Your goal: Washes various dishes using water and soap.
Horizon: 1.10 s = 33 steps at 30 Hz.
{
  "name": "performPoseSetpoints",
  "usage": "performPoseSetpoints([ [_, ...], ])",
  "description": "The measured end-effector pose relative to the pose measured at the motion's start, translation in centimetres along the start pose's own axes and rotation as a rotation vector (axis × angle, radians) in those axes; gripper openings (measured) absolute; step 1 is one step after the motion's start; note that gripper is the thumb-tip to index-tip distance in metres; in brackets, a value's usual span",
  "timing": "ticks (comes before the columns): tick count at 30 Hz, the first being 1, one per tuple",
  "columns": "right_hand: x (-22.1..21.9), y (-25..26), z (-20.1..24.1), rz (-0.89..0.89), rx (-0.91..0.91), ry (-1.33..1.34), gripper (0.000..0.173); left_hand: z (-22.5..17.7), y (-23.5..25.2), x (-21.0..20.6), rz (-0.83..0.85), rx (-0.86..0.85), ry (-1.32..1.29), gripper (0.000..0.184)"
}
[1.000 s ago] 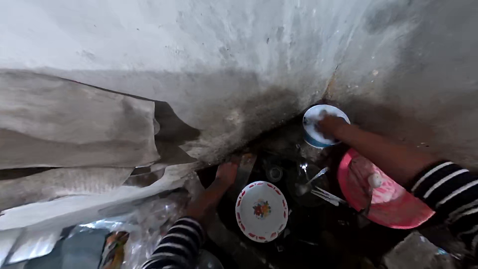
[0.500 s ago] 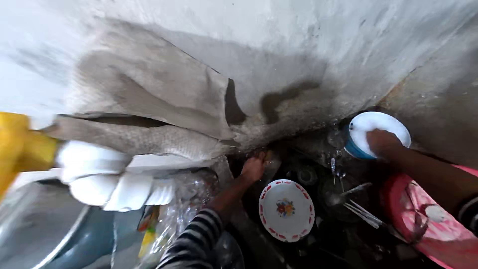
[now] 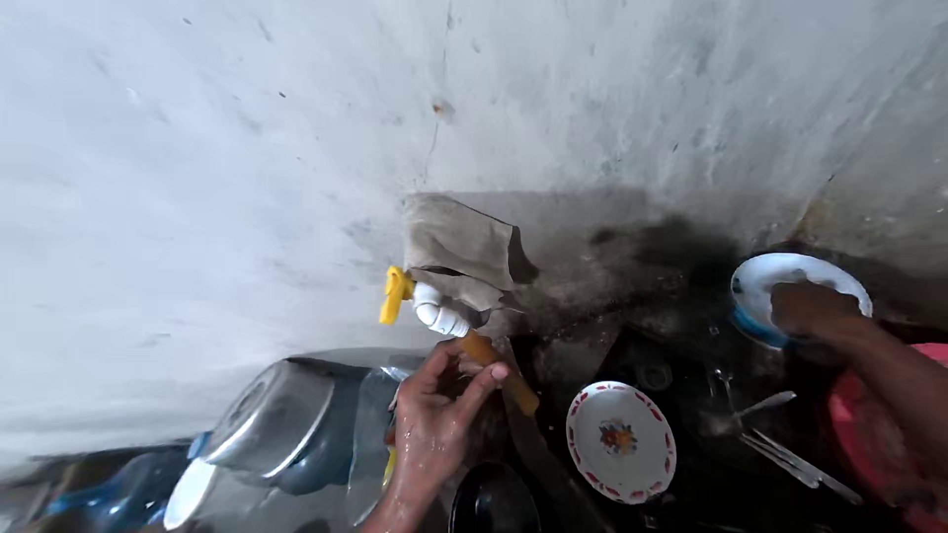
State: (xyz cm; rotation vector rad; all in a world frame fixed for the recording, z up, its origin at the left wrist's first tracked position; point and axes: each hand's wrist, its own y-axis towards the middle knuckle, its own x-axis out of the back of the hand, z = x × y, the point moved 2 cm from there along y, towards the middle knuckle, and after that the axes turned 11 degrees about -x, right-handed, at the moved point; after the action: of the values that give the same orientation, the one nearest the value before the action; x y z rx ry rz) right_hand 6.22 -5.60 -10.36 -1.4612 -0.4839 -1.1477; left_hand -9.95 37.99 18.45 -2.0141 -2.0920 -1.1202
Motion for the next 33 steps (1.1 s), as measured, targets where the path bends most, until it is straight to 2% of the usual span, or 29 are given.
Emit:
performPoseSetpoints([
  [3, 3.5, -6.7, 4.2, -0.217, 0.237, 0.228, 0.04, -1.1, 0.1, -0.6, -0.069, 0.05, -0.026, 0.026],
  [5, 5.7, -11.5, 8.3, -0.266, 0.469, 0.36, 0.038, -1.0, 0.2, -1.3, -0.123, 0.075, -0.019, 0.024],
  [9, 7.4, -21.3, 15.6, -0.168, 0.882, 0.582, 0.04, -0.3, 0.8, -2.5, -0.258, 0.015, 0.09, 0.025],
  [11, 7.5, -24.2, 18.1, -0.092, 1.0, 0.684, 0.043, -0.2, 0.9, -2.9, -0.301, 0.011, 0.128, 0.027],
  [15, 7.5, -26.1, 20.4, -0.092, 0.995, 0.735, 0.043, 0.8, 0.8, -2.8, -0.28, 0.111, 0.076, 0.03],
  [17, 7.4, -25.7, 20.3, -0.101, 0.957, 0.805, 0.034, 1.7, 0.3, -2.5, -0.264, 0.19, -0.028, 0.03],
  [22, 5.9, -23.6, 18.9, -0.037, 0.793, 0.923, 0.026, 1.5, -0.7, -2.2, -0.34, 0.384, -0.387, 0.02],
  [25, 4.8, -24.4, 18.8, 0.023, 0.869, 1.042, 0.025, 1.5, -1.1, -2.0, -0.361, 0.518, -0.681, 0.022],
  [27, 4.6, -25.8, 19.0, 0.033, 0.952, 1.078, 0.028, 1.8, -1.2, -1.9, -0.332, 0.538, -0.799, 0.023],
  [31, 4.8, -27.8, 19.8, -0.017, 1.057, 1.143, 0.036, 1.8, -1.2, -2.0, -0.345, 0.525, -0.918, 0.022],
  [33, 4.8, -28.2, 20.2, 0.005, 1.038, 1.185, 0.037, 1.8, -1.2, -2.1, -0.346, 0.513, -0.936, 0.023],
])
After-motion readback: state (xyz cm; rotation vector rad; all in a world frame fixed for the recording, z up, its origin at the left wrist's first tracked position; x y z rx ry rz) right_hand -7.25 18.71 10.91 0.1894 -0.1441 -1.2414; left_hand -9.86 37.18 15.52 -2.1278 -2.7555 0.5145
